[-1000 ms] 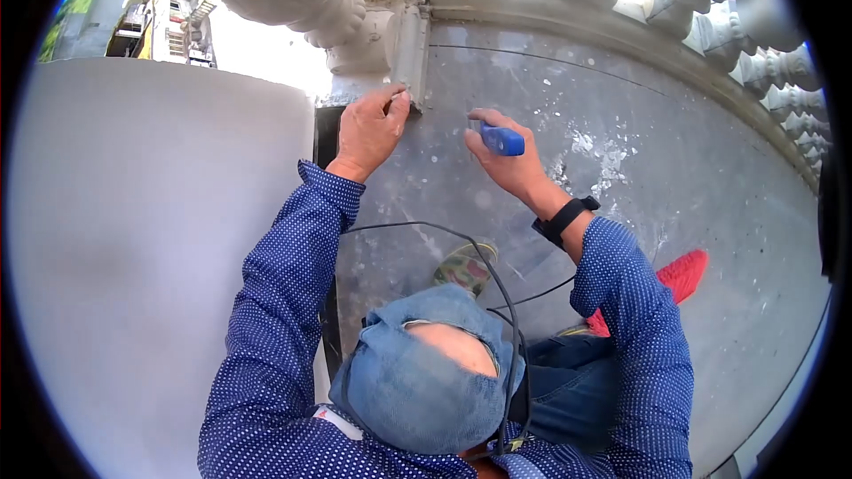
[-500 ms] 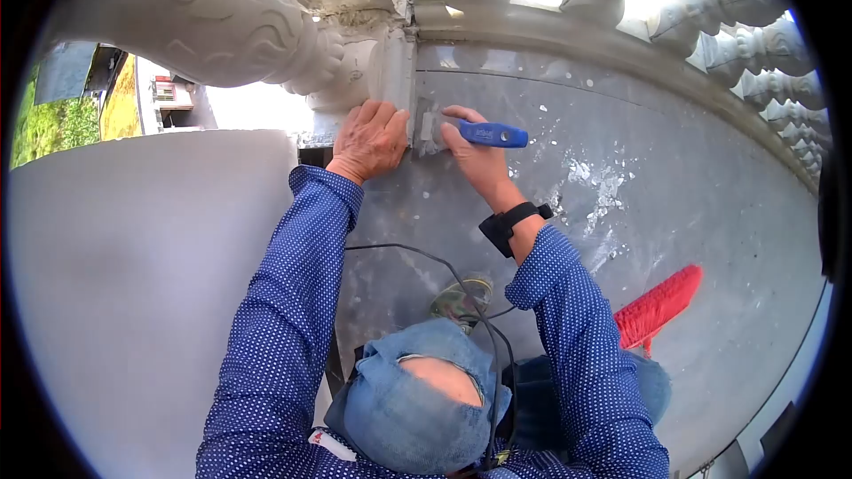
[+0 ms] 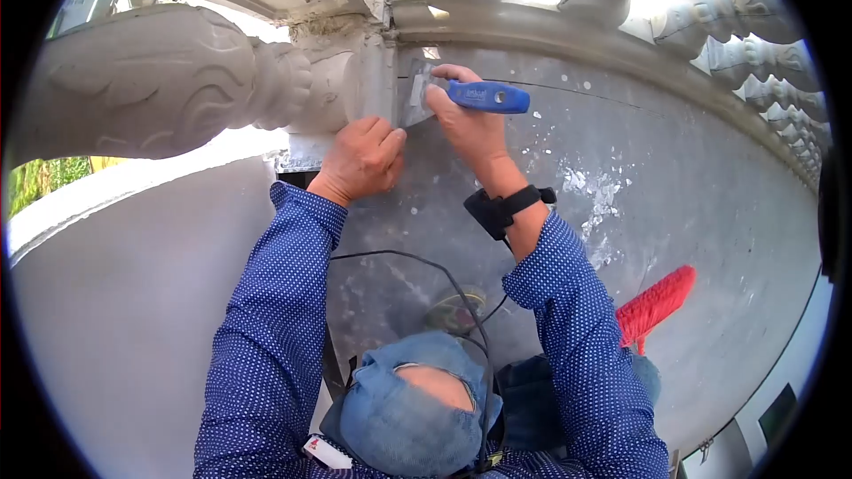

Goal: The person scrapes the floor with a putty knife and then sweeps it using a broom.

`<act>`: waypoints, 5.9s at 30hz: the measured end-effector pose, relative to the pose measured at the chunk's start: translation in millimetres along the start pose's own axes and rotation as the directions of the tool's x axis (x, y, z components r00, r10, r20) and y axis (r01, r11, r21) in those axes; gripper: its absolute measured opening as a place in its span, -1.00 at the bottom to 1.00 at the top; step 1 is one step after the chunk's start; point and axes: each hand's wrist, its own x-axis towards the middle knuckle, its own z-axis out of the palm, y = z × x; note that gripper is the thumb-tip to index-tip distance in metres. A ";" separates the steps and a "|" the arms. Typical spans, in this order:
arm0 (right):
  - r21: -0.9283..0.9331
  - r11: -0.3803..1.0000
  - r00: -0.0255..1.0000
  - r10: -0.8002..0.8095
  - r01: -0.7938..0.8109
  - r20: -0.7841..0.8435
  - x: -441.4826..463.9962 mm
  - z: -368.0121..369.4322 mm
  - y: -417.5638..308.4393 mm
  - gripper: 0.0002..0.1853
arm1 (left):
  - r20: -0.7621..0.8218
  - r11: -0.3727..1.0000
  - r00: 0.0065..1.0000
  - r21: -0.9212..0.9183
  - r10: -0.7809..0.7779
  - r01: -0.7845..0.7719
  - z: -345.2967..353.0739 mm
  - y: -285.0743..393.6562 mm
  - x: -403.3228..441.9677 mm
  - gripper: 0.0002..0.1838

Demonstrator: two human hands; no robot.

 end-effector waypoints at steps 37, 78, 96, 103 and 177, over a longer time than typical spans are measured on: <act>-0.343 0.928 0.873 -0.042 -0.146 -0.486 34.2 -305.8 41.1 -0.77 | 0.004 0.995 0.998 0.089 -0.055 0.054 4.0 11.2 10.3 -0.91; -0.926 0.203 0.889 -0.403 0.320 0.219 29.0 -121.5 43.2 -0.88 | 0.063 0.991 0.995 0.114 -0.082 0.075 2.8 16.8 12.6 -0.86; -0.963 0.077 0.956 -0.121 -0.260 -0.268 47.4 -349.4 76.1 -0.74 | 0.060 0.989 0.995 0.128 -0.083 0.075 3.6 14.3 10.7 -0.87; -0.903 0.262 0.878 -0.434 0.340 0.204 24.2 -205.8 31.5 -0.84 | 0.071 0.988 0.995 0.141 -0.071 0.061 3.0 17.3 15.9 -0.87; -0.287 0.933 0.972 0.177 -0.216 -0.156 -151.0 -333.1 48.4 -0.80 | -0.017 0.988 0.999 0.148 -0.051 0.053 9.2 9.4 5.0 -0.94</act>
